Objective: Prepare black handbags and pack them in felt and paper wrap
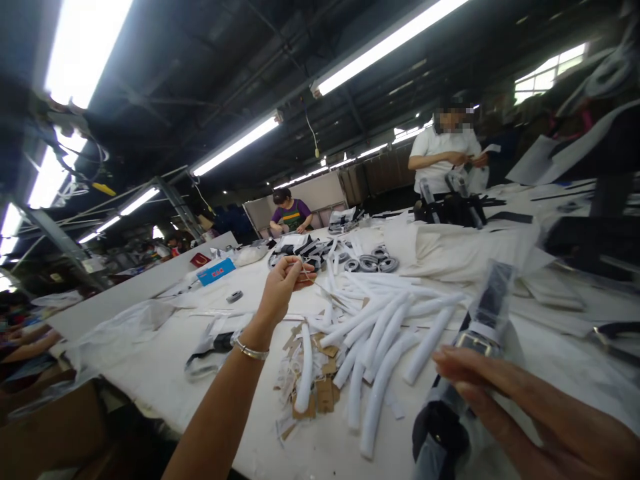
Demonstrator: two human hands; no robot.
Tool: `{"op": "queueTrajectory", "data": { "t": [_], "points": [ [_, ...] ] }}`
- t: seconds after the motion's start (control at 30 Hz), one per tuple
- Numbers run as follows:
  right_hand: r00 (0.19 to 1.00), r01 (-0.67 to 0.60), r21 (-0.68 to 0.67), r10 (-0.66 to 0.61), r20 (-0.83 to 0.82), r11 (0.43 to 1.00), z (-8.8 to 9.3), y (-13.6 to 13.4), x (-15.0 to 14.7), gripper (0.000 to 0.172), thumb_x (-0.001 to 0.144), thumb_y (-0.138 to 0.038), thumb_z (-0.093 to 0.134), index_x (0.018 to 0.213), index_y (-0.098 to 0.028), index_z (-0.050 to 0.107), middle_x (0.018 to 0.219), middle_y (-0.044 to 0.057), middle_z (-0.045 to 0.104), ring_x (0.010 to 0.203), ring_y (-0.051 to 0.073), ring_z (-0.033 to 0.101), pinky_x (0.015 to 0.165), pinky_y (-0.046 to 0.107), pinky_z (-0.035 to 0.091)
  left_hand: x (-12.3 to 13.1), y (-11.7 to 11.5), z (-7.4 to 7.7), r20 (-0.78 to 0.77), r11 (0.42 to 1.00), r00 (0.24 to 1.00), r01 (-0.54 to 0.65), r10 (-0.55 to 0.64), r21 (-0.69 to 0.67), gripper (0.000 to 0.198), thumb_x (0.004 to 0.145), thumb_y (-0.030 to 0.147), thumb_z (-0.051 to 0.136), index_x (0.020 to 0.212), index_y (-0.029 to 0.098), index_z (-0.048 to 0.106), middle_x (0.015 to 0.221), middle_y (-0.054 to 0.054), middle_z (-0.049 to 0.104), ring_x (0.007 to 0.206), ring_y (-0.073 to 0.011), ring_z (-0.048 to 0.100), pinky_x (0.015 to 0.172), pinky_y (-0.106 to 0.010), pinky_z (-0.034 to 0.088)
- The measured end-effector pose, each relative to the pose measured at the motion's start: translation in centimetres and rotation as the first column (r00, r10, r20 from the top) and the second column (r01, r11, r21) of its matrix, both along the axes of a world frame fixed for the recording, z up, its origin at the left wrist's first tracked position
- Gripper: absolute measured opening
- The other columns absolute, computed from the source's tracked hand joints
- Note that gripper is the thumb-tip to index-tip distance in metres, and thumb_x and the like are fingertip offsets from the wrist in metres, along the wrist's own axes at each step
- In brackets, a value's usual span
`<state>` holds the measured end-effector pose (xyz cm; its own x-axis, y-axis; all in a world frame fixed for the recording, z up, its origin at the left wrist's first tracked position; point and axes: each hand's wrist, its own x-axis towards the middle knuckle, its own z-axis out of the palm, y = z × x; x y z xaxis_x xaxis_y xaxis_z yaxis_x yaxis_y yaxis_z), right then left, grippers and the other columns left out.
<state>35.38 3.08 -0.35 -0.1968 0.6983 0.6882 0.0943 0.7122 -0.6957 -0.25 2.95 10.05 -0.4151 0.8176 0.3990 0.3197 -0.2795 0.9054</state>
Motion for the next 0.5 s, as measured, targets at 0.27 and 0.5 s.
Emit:
{"op": "queueTrajectory", "data": {
  "t": [0.27, 0.5],
  "points": [
    [0.964, -0.228, -0.09, 0.237, 0.12, 0.97, 4.9, -0.1, -4.8, 0.056, 0.092, -0.041, 0.065, 0.145, -0.028, 0.053, 0.147, 0.005, 0.056, 0.131, 0.029, 0.057, 0.113, 0.048, 0.046, 11.1, -1.4, 4.3, 0.148, 0.948, 0.937, 0.311, -0.317, 0.062, 0.03, 0.089, 0.043, 0.07, 0.098, 0.019, 0.054, 0.1, -0.005, 0.071, 0.081, -0.0147, 0.073, 0.065, -0.021, 0.059],
    [0.985, -0.145, -0.188, 0.159, 0.062, 0.971, 4.8, -0.7, -1.9, 0.026, 0.092, -0.032, 0.063, 0.114, -0.028, 0.077, 0.114, 0.003, 0.077, 0.104, 0.027, 0.074, 0.093, 0.039, 0.061, 15.1, -2.8, 3.9, 0.341, 0.888, 0.824, 0.453, -0.453, 0.083, 0.024, 0.09, 0.034, 0.072, 0.097, 0.019, 0.055, 0.083, 0.002, 0.065, 0.06, -0.0047, 0.061, 0.056, -0.013, 0.051]
  ]
}}
